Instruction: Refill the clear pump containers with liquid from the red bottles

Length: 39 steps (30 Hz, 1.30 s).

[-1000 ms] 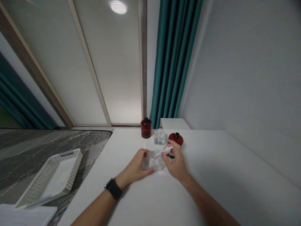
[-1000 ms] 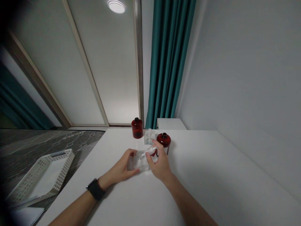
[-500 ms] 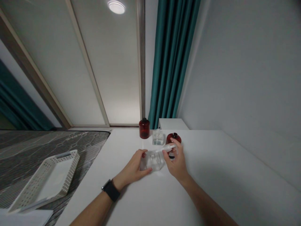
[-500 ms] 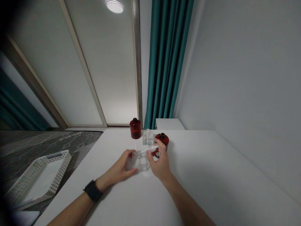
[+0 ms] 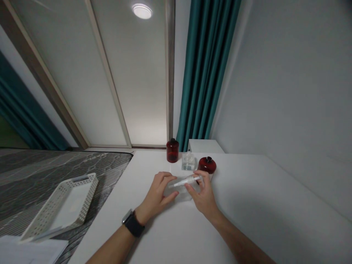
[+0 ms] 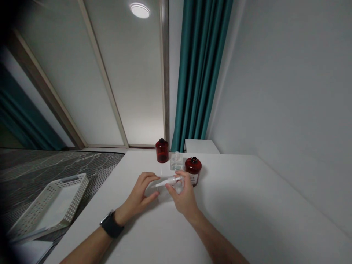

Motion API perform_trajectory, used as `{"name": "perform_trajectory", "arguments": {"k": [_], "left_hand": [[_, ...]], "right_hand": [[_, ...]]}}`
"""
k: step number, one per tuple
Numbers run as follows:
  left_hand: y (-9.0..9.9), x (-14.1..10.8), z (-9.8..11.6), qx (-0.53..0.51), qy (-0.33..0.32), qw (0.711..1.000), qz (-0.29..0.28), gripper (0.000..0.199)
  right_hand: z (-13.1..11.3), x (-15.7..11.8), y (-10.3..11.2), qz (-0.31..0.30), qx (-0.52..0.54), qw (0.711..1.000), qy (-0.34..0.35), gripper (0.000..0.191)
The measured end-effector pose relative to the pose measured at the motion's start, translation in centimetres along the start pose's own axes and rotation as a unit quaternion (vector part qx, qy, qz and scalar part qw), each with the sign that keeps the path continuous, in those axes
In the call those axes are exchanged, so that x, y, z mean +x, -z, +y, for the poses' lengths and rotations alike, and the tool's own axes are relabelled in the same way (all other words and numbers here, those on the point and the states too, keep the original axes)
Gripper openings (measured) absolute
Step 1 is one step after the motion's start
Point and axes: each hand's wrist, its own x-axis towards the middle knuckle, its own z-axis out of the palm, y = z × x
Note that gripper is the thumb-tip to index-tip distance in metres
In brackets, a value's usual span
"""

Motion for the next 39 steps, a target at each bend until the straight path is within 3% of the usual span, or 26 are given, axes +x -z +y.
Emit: {"name": "perform_trajectory", "arguments": {"k": [11, 16, 19, 24, 28, 33, 39], "left_hand": [[-0.2, 0.1, 0.7, 0.036, -0.043, 0.998, 0.007, 0.012], [0.1, 0.2, 0.2, 0.042, -0.068, 0.996, 0.030, 0.011], [0.5, 0.4, -0.7, 0.066, -0.040, 0.997, 0.031, 0.009], [1.2, 0.6, -2.8, 0.134, 0.041, 0.990, 0.024, 0.011], [1.5, 0.3, -4.7, 0.220, 0.107, 0.969, -0.028, 0.014], [1.4, 0.0, -6.2, 0.293, 0.152, 0.940, -0.088, 0.014], [1.4, 0.0, -6.6, 0.301, 0.168, 0.934, -0.096, 0.012]], "right_hand": [[0.1, -0.7, -0.6, -0.049, 0.009, 0.999, -0.018, 0.039], [0.1, -0.3, -0.5, -0.078, 0.015, 0.997, -0.017, 0.063], [0.2, -0.1, -0.2, -0.095, -0.001, 0.995, -0.006, 0.070], [0.4, 0.2, 0.2, -0.110, -0.038, 0.993, 0.019, 0.061], [0.7, 0.2, 0.3, -0.113, -0.059, 0.992, 0.015, 0.060], [0.9, 0.2, 0.3, -0.130, -0.085, 0.988, 0.018, 0.056], [0.5, 0.1, 0.4, -0.143, -0.102, 0.984, 0.028, 0.053]]}}
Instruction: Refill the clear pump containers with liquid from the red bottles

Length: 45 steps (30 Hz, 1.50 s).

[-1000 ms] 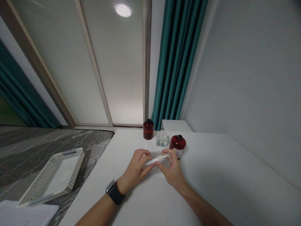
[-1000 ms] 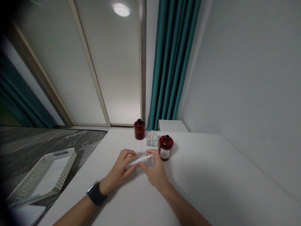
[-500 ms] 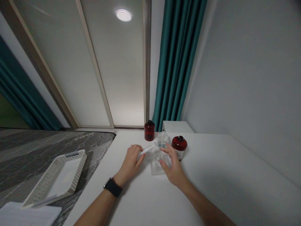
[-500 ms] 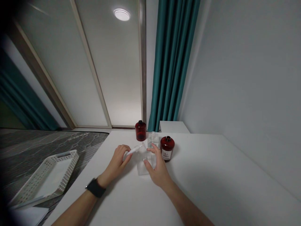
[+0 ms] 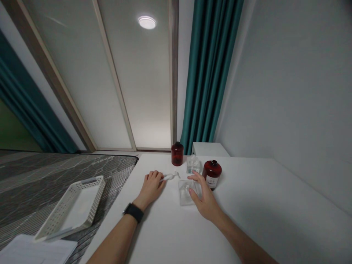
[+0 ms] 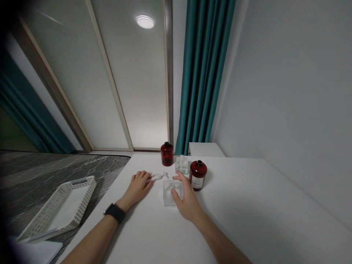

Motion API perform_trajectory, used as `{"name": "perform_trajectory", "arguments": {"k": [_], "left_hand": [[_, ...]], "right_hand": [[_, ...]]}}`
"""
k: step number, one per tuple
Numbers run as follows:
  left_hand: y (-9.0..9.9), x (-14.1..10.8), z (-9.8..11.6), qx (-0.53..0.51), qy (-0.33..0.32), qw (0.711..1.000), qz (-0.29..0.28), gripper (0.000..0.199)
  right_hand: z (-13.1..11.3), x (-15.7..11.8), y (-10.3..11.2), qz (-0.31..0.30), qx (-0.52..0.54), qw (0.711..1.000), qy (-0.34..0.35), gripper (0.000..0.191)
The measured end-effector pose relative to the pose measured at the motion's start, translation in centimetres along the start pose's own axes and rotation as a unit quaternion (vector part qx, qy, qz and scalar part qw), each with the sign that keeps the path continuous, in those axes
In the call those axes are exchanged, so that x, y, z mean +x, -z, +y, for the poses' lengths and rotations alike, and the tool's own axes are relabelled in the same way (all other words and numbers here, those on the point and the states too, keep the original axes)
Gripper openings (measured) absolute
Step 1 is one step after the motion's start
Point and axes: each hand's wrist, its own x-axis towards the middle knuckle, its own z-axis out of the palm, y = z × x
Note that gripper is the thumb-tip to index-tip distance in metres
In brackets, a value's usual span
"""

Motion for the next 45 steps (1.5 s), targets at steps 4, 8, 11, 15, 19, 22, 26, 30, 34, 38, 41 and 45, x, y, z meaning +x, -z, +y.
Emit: {"name": "perform_trajectory", "arguments": {"k": [4, 8, 11, 15, 19, 22, 26, 30, 34, 38, 41, 45], "left_hand": [[0.1, 0.0, 0.0, 0.002, 0.008, 1.000, -0.002, 0.012], [0.1, 0.0, 0.0, 0.003, 0.017, 1.000, -0.004, 0.013], [0.1, 0.0, 0.1, 0.002, 0.021, 1.000, -0.006, 0.014], [0.2, 0.0, 0.2, -0.001, 0.025, 1.000, -0.009, 0.017], [0.4, 0.0, 0.3, -0.007, 0.027, 1.000, -0.013, 0.019], [0.6, 0.0, 0.4, -0.010, 0.026, 0.999, -0.015, 0.018], [0.8, 0.0, 0.4, -0.003, 0.027, 1.000, -0.012, 0.014], [1.0, 0.1, 0.2, 0.012, 0.038, 0.999, -0.003, 0.014], [1.0, 0.2, -0.2, 0.027, 0.058, 0.998, 0.005, 0.015], [0.9, 0.2, -0.3, 0.035, 0.071, 0.997, 0.007, 0.016], [1.0, 0.2, -0.3, 0.036, 0.075, 0.997, 0.006, 0.016], [1.1, 0.1, -0.2, 0.034, 0.076, 0.996, 0.006, 0.016]], "right_hand": [[0.1, 0.0, 0.0, 0.000, -0.007, 1.000, -0.007, 0.053], [0.2, 0.1, 0.0, -0.003, -0.011, 1.000, -0.012, 0.054], [0.2, 0.1, 0.1, -0.006, -0.010, 1.000, -0.012, 0.054], [0.0, 0.1, 0.1, -0.003, -0.012, 1.000, -0.014, 0.053], [0.0, 0.1, 0.1, 0.001, -0.013, 1.000, -0.014, 0.053], [0.0, 0.1, 0.1, -0.001, -0.014, 1.000, -0.013, 0.053], [-0.1, 0.1, 0.2, -0.002, -0.015, 1.000, -0.016, 0.053], [0.0, 0.1, 0.2, 0.000, -0.017, 1.000, -0.012, 0.053], [0.1, 0.0, 0.1, 0.001, -0.017, 1.000, -0.013, 0.053], [0.1, 0.1, 0.1, -0.002, -0.017, 1.000, -0.015, 0.054], [0.1, 0.1, 0.1, -0.006, -0.018, 1.000, -0.014, 0.053], [0.1, 0.1, 0.2, -0.005, -0.020, 1.000, -0.011, 0.053]]}}
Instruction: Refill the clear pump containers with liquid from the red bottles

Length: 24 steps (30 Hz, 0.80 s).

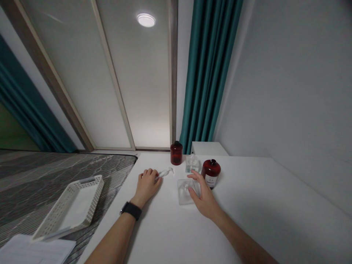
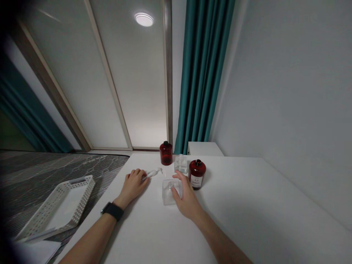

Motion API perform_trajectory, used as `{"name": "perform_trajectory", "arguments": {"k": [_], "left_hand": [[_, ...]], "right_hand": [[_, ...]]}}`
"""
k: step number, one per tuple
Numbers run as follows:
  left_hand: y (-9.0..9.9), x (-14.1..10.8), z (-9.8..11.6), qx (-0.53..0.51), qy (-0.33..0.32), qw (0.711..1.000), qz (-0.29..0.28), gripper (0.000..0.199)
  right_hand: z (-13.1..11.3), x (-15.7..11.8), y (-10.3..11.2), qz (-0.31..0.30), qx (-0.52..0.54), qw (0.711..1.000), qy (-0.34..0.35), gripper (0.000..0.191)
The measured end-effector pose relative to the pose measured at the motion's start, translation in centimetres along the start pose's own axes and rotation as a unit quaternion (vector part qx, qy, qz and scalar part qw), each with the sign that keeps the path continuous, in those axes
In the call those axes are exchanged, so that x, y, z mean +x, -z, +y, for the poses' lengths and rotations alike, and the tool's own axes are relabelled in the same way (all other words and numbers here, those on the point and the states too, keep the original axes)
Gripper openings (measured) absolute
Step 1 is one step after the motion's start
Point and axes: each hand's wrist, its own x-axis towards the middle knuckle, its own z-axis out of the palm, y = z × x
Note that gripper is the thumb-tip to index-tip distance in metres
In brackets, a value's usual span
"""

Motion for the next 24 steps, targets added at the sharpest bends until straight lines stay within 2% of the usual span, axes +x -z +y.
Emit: {"name": "perform_trajectory", "arguments": {"k": [7, 12, 16, 20, 24], "left_hand": [[0.2, 0.0, 0.0, -0.009, 0.004, 1.000, 0.006, 0.020], [1.2, -0.6, 1.1, -0.050, -0.024, 0.997, 0.044, 0.022], [1.9, -1.8, 3.1, -0.134, -0.074, 0.986, 0.072, 0.020], [2.0, -2.7, 4.9, -0.204, -0.123, 0.968, 0.081, 0.020], [1.6, -3.0, 5.3, -0.254, -0.146, 0.954, 0.069, 0.026]], "right_hand": [[0.0, 0.1, 0.0, 0.004, -0.005, 1.000, 0.001, 0.053], [-0.5, 0.3, 0.2, 0.033, -0.024, 0.999, 0.025, 0.050], [-1.2, 0.4, 0.8, 0.091, -0.056, 0.991, 0.080, 0.039], [-1.5, 0.8, 1.8, 0.180, -0.094, 0.969, 0.140, 0.033], [-0.7, 1.6, 3.7, 0.278, -0.123, 0.943, 0.132, 0.027]]}}
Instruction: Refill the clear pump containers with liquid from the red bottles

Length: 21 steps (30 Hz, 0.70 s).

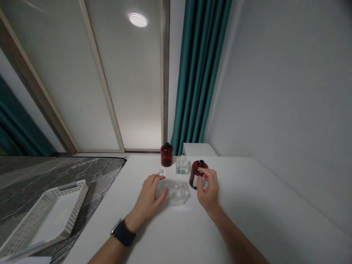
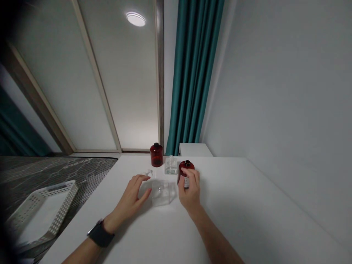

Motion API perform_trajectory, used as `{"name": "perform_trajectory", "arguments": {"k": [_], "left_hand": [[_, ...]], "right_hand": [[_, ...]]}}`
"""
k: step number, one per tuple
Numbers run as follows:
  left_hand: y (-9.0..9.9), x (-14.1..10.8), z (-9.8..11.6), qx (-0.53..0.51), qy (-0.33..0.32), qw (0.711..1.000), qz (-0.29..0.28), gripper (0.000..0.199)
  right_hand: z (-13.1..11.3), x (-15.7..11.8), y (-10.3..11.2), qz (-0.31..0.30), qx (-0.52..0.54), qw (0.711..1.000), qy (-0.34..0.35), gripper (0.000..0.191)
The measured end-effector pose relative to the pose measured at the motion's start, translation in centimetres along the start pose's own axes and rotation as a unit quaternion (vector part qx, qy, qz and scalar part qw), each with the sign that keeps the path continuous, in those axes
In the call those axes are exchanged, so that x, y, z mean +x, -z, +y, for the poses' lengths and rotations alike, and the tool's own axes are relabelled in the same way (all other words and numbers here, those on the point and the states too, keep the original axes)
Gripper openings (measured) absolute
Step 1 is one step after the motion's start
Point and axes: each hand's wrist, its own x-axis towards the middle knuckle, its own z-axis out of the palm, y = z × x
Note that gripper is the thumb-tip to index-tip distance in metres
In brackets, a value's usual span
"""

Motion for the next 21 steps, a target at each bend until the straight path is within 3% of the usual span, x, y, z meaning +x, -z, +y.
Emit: {"name": "perform_trajectory", "arguments": {"k": [4, 9, 12, 18, 21], "left_hand": [[-0.5, -0.2, -0.2, -0.040, -0.011, 0.999, -0.028, 0.040], [-0.8, -0.2, 0.0, -0.049, -0.024, 0.996, -0.066, 0.048], [-0.8, -0.2, 0.2, -0.051, -0.029, 0.995, -0.077, 0.041], [-0.7, -0.1, 0.3, -0.058, -0.025, 0.994, -0.087, 0.039], [-0.6, -0.1, 0.4, -0.073, -0.017, 0.993, -0.094, 0.040]], "right_hand": [[2.5, 0.7, 0.7, 0.024, -0.032, 0.997, -0.062, 0.028], [4.8, 0.3, 0.2, -0.038, 0.019, 0.992, -0.119, 0.034], [5.1, -0.1, -0.6, -0.044, 0.044, 0.987, -0.148, 0.035], [4.2, 0.0, -2.3, 0.015, 0.024, 0.972, -0.235, 0.054], [4.3, 0.3, -2.4, -0.009, 0.068, 0.957, -0.280, 0.057]]}}
